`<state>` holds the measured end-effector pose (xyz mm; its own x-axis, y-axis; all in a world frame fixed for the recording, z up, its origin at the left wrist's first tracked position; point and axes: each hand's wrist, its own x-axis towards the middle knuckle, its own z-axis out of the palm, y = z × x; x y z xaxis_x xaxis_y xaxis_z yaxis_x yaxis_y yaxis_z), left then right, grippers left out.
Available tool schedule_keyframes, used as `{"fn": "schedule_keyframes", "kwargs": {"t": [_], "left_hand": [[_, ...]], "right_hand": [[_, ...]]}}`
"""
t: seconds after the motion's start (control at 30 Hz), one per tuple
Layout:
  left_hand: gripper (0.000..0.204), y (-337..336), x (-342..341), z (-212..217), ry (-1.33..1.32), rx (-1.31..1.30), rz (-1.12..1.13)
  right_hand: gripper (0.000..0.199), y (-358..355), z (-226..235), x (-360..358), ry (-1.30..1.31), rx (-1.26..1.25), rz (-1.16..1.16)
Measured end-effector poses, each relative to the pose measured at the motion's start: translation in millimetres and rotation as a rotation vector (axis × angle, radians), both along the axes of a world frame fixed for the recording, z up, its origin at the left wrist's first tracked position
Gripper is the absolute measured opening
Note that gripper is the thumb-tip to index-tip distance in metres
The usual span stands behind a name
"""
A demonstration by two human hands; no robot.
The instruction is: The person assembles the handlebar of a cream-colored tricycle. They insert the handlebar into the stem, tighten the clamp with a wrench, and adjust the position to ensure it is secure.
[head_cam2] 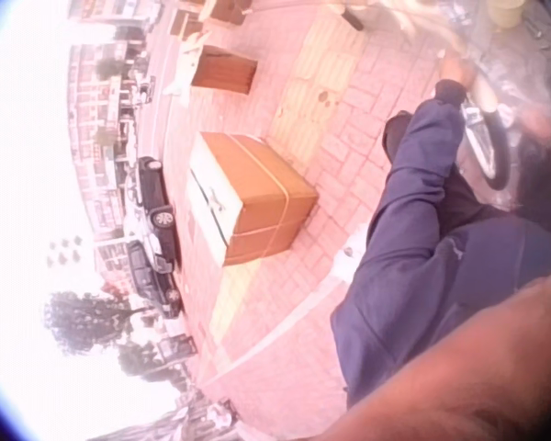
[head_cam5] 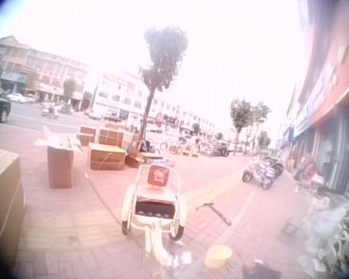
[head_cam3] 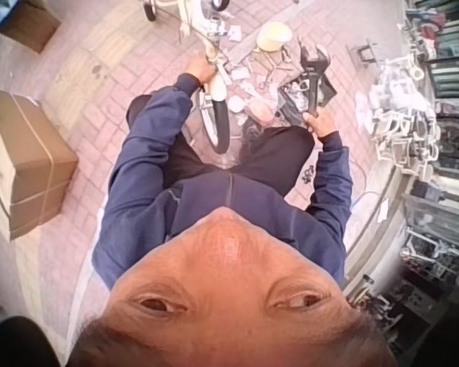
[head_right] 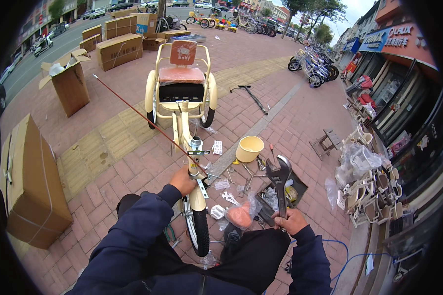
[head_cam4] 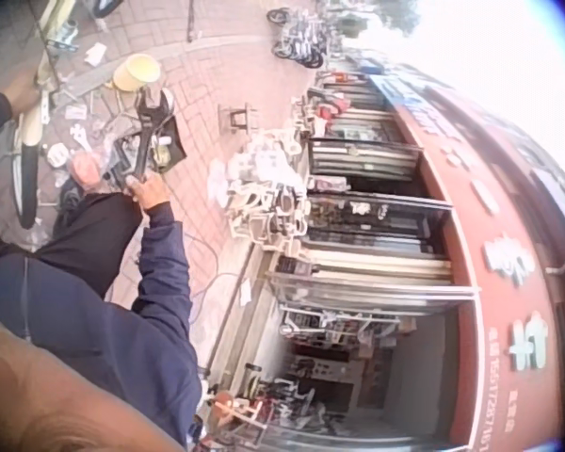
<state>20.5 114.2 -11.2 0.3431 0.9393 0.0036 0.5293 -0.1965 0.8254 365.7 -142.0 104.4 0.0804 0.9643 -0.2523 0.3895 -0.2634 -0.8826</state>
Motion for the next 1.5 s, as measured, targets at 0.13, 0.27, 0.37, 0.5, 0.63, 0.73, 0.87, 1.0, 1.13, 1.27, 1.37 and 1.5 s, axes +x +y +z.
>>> {"fn": "schedule_keyframes", "kwargs": {"t": [0.13, 0.27, 0.37, 0.5, 0.63, 0.73, 0.87, 1.0, 1.13, 1.27, 1.37, 1.5], "left_hand": [[0.051, -23.3, -3.7, -9.8, -0.055, 0.05, -0.009], [0.056, -20.3, -20.3, 4.4, -0.312, -0.138, 0.064], [0.063, 5.1, -37.5, 36.9, -0.664, 0.071, 0.103], [0.072, 27.0, -32.3, 76.2, -1.111, -0.232, -0.454], [0.083, 32.5, -23.2, 88.0, -0.991, -0.227, -0.514], [0.09, 33.4, -22.8, 88.8, -0.933, -0.228, -0.489], [0.101, 23.4, -23.8, 90.8, -0.904, -0.078, -0.475], [0.105, 6.5, -21.3, 86.8, -0.683, 0.024, -0.328], [0.11, -2.4, -13.2, 75.9, -0.685, 0.106, -0.204], [0.118, -11.8, 5.0, 70.6, -0.922, 0.094, -0.105], [0.127, -18.3, 14.5, 72.8, -1.047, 0.028, -0.069], [0.133, -22.4, 20.0, 76.3, -1.053, 0.053, -0.001]], "right_hand": [[0.048, 9.9, 11.3, -41.6, 0.557, 0.337, -0.173], [0.053, 21.7, 22.8, -63.6, 0.657, 0.247, -0.355], [0.055, 31.5, 27.3, -70.0, 0.52, 0.19, -0.343], [0.058, 57.3, 36.0, -78.0, 0.356, 0.13, -0.216], [0.052, 85.6, 55.8, -90.5, 0.156, 0.076, -0.001], [0.048, 118.8, 72.5, -99.5, 0.066, 0.037, 0.1], [0.046, 168.5, 94.4, -107.3, -0.029, -0.076, 0.182], [0.045, 213.9, 118.5, -113.5, -0.151, -0.22, 0.345], [0.053, 248.2, 135.6, -125.1, -0.299, -0.369, 0.512], [0.057, 279.9, 139.7, -136.4, -0.38, -0.522, 0.608], [0.056, 299.7, 134.1, -138.7, -0.396, -0.581, 0.637], [0.053, 322.9, 117.3, -136.8, -0.442, -0.606, 0.716]]}}
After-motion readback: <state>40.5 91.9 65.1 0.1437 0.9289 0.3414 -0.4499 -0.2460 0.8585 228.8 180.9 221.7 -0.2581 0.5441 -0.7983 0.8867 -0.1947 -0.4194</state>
